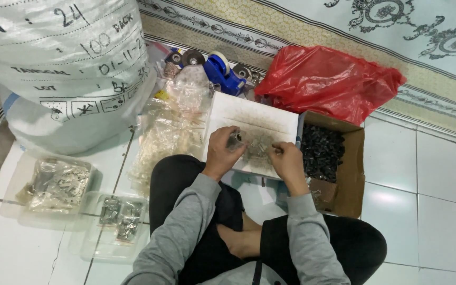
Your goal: The person sits cross-legged on the floor and sorts small metal parts from a cardboard box onto a white foam board. They repeatedly pick up handfuls of parts, separate them, and place selected pieces on the board while discarding others back into the box.
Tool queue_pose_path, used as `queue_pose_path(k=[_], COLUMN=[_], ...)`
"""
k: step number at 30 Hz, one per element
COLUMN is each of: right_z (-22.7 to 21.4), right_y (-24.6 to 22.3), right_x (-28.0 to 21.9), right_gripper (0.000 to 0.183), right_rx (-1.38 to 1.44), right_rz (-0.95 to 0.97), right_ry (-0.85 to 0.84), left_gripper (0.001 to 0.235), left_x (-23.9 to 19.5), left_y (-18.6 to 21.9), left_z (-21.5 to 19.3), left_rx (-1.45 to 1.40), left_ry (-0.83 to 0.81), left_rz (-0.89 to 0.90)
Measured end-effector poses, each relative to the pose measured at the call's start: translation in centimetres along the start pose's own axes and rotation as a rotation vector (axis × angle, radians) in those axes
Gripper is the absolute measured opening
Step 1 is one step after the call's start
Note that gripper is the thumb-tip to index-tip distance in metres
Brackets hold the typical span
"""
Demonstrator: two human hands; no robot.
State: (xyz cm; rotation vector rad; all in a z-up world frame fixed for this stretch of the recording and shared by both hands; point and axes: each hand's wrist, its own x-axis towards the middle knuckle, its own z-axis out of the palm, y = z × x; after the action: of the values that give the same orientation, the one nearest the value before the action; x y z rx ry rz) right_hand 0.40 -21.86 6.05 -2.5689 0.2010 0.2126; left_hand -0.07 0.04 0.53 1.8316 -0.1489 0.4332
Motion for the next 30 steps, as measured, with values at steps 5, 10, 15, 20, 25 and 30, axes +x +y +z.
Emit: queue_pose_path(k=[5, 10, 15, 20, 25, 30], right_z=[0.6, 2.3, 3.3, 4.8, 2.2, 1.3], right_y=[-2.0, -0.3, 1.4, 3.8, 0.6, -1.8], right_x=[-2.0, -0.5, 0.4, 1.5, 0.9, 0.7], right_gripper=[0.060, 0.046, 0.018, 0.012, 0.015, 0.020], right_rx=[0.056, 0.065, -0.054, -0.373, -0.199, 0.276], right_rz=[0.009, -0.104, -0.425, -0.627, -0.489, -0.345], right_ry=[-0.046, -0.014, 0.131, 0.308, 0.276, 0.125], left_gripper=[0.054, 0.054, 0.054, 0.055, 0.054, 0.056], left_x=[-0.1, -0.2, -0.1, -0.1, -0.1, -0.1], left_y=[-0.8, -1.0, -0.6, -0.8, -0.8, -0.6], left_z=[0.5, 0.4, 0.1, 0.3, 0.4, 0.3], left_rx=[0.043, 0.048, 0.048, 0.053, 0.034, 0.069], left_ry=[-0.014, -0.013, -0.030, -0.013, -0.007, -0.044], left_rz=[-0.026, -0.011, -0.031, -0.010, -0.012, -0.022])
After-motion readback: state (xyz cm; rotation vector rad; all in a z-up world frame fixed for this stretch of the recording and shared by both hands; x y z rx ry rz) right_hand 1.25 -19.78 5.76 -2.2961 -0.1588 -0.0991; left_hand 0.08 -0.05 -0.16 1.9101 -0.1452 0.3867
